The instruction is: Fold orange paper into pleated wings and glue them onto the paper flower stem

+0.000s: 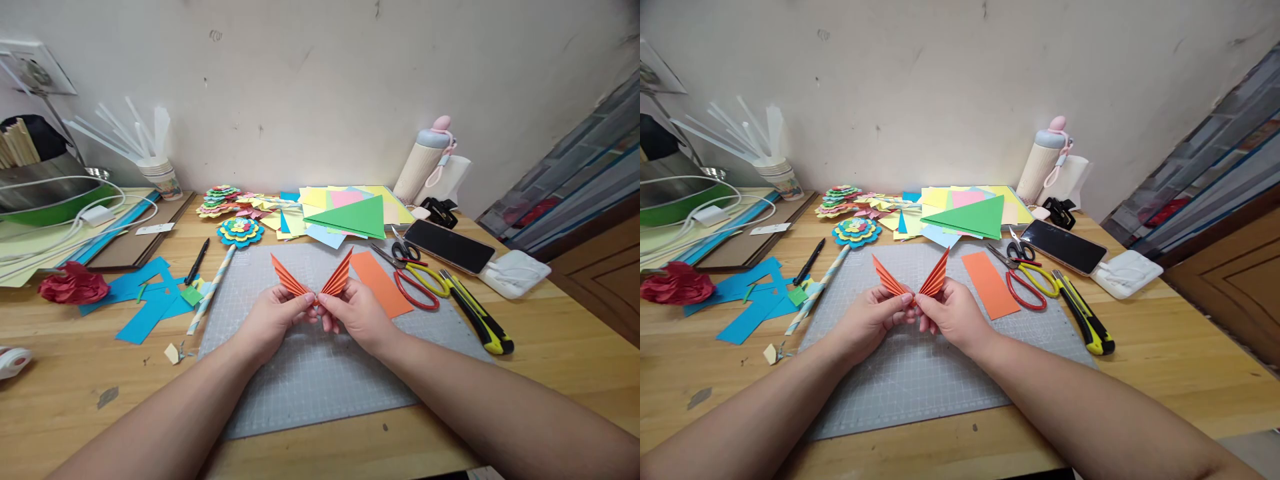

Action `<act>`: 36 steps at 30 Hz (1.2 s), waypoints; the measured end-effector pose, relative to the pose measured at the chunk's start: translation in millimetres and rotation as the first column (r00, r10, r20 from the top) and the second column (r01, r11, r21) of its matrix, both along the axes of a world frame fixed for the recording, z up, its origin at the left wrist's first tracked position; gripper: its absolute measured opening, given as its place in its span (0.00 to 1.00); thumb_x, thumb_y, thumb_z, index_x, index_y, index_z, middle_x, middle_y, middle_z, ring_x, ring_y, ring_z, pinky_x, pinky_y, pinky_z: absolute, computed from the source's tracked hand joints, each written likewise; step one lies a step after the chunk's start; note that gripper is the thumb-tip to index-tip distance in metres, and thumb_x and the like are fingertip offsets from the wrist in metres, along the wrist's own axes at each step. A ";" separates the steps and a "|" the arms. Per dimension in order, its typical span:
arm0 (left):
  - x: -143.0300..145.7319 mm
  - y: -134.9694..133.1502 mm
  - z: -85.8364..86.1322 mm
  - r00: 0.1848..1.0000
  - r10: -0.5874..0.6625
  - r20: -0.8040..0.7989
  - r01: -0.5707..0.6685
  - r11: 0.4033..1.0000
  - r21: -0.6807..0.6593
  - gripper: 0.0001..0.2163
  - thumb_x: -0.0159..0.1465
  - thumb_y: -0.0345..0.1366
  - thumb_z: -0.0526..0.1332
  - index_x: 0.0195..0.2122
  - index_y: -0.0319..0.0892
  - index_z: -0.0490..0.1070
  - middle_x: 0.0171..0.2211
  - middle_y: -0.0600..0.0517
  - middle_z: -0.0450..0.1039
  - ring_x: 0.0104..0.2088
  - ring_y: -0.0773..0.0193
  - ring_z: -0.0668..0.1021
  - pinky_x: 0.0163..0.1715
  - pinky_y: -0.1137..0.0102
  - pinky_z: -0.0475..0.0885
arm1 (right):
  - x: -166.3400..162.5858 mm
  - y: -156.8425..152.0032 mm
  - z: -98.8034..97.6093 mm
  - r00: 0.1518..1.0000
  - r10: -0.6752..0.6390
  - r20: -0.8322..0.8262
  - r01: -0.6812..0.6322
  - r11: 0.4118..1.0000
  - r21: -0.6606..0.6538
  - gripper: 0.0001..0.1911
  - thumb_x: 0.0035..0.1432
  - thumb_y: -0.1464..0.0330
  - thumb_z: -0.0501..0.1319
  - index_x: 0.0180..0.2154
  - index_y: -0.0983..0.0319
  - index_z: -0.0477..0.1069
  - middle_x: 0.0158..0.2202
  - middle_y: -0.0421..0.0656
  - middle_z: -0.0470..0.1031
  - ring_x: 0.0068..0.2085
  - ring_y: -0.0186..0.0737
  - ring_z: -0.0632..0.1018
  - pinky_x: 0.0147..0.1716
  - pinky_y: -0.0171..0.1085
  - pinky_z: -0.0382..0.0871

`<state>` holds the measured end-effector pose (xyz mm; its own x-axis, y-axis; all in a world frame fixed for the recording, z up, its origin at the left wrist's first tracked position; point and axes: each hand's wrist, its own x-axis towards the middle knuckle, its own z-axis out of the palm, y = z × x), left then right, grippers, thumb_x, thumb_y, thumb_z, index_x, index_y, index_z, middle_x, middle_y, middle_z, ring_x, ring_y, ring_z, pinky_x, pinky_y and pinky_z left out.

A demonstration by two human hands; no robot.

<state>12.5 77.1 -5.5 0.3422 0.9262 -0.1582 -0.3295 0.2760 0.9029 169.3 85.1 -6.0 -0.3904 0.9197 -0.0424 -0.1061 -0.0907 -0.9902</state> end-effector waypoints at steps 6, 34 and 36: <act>0.3 -2.4 5.8 0.994 -0.066 0.083 0.064 0.998 0.024 0.06 0.57 0.36 0.65 0.31 0.37 0.74 0.27 0.51 0.75 0.29 0.67 0.77 0.33 0.72 0.70 | -0.8 2.2 -0.5 0.968 -0.012 -0.252 -0.054 0.965 -0.255 0.12 0.49 0.62 0.65 0.26 0.65 0.70 0.20 0.38 0.72 0.17 0.27 0.69 0.12 0.25 0.56; -3.2 -3.1 12.3 0.982 -0.044 -0.183 0.083 0.974 0.211 0.09 0.54 0.37 0.68 0.30 0.39 0.69 0.27 0.53 0.74 0.29 0.66 0.76 0.32 0.72 0.70 | -2.3 -2.0 3.6 0.924 -0.088 -0.373 -0.088 0.898 -0.430 0.10 0.44 0.67 0.64 0.18 0.65 0.69 0.14 0.36 0.67 0.13 0.21 0.57 0.11 0.25 0.46; -2.9 -3.6 10.9 0.983 -0.025 -0.180 0.061 0.978 0.198 0.09 0.54 0.36 0.68 0.31 0.39 0.69 0.27 0.53 0.75 0.29 0.66 0.77 0.32 0.72 0.70 | -2.1 -0.9 2.2 0.924 -0.083 -0.373 -0.088 0.903 -0.420 0.11 0.45 0.66 0.65 0.18 0.65 0.68 0.14 0.36 0.67 0.13 0.22 0.59 0.11 0.25 0.47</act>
<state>9.6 73.5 5.3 0.3660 0.9301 -0.0303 -0.1523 0.0920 0.9840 167.2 84.2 -3.8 -0.4577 0.8452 -0.2759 -0.4578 -0.4901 -0.7418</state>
